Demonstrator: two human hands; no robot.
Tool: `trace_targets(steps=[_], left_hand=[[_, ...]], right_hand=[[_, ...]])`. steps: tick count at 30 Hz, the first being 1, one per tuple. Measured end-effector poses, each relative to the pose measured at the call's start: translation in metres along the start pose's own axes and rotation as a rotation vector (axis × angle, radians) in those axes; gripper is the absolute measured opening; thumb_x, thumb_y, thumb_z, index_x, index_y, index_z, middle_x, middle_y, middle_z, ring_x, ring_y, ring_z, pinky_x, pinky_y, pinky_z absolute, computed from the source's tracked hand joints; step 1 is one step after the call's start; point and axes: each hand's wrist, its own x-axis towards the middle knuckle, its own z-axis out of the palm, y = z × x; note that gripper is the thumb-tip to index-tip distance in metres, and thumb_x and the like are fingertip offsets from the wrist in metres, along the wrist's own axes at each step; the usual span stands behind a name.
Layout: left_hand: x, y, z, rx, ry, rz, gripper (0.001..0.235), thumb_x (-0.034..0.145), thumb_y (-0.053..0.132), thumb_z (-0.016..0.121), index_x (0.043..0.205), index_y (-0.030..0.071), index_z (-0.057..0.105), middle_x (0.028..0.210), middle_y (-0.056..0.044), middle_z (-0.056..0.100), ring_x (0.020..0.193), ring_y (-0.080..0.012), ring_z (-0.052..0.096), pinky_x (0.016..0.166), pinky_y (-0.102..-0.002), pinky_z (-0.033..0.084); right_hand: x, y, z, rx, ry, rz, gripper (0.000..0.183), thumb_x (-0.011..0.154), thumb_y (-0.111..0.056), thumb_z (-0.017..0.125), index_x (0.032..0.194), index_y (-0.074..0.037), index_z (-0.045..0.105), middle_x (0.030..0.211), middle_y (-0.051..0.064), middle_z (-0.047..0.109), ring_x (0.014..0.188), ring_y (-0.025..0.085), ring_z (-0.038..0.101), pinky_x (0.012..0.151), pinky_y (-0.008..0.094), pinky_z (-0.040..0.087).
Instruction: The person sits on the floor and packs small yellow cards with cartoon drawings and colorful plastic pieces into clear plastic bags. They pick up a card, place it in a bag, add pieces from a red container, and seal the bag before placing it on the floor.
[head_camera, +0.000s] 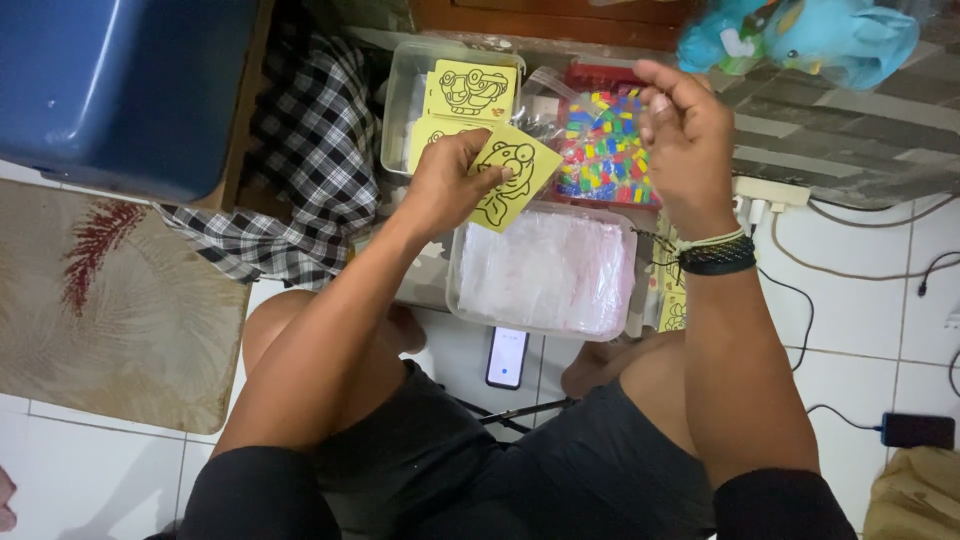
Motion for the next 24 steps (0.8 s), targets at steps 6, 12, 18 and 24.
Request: trace_targets(steps=[6,12,18,24], left_hand=[[0.0,-0.001,0.003,-0.006,-0.013,0.042,0.007,0.088,0.001,0.074,0.091,0.0,0.067,0.077,-0.003,0.072,0.061,-0.0093,0.063,0.056,-0.026,0.054],[-0.003,0.004,0.005,0.043,-0.017,0.105,0.012,0.088,0.004,0.072,0.099,0.0,0.071,0.084,-0.005,0.076,0.067,-0.0131,0.068,0.064,-0.028,0.057],[-0.004,0.001,0.008,0.003,-0.018,0.159,0.016,0.087,0.003,0.073,0.103,-0.001,0.072,0.084,-0.005,0.076,0.067,-0.0131,0.066,0.063,-0.028,0.055],[-0.004,0.003,0.009,0.003,-0.067,0.131,0.011,0.089,0.006,0.074,0.099,0.001,0.072,0.081,-0.004,0.074,0.065,-0.0122,0.065,0.062,-0.027,0.055]], right_hand=[[-0.002,-0.009,0.003,0.29,-0.015,0.045,0.037,0.106,0.007,0.06,0.142,0.001,0.052,0.1,0.005,0.059,0.093,0.017,0.069,0.088,0.029,0.063],[-0.005,-0.013,0.01,0.31,0.082,-0.051,0.014,0.104,0.007,0.067,0.11,-0.003,0.06,0.104,0.009,0.069,0.091,0.014,0.068,0.085,0.026,0.06],[-0.004,-0.004,0.014,0.094,0.095,-0.153,0.021,0.101,0.012,0.071,0.106,-0.003,0.058,0.105,0.008,0.066,0.092,0.012,0.062,0.09,0.024,0.055],[-0.004,-0.004,0.017,0.038,-0.046,-0.098,0.019,0.098,0.013,0.071,0.105,0.0,0.059,0.103,0.011,0.067,0.091,0.015,0.066,0.088,0.026,0.058]])
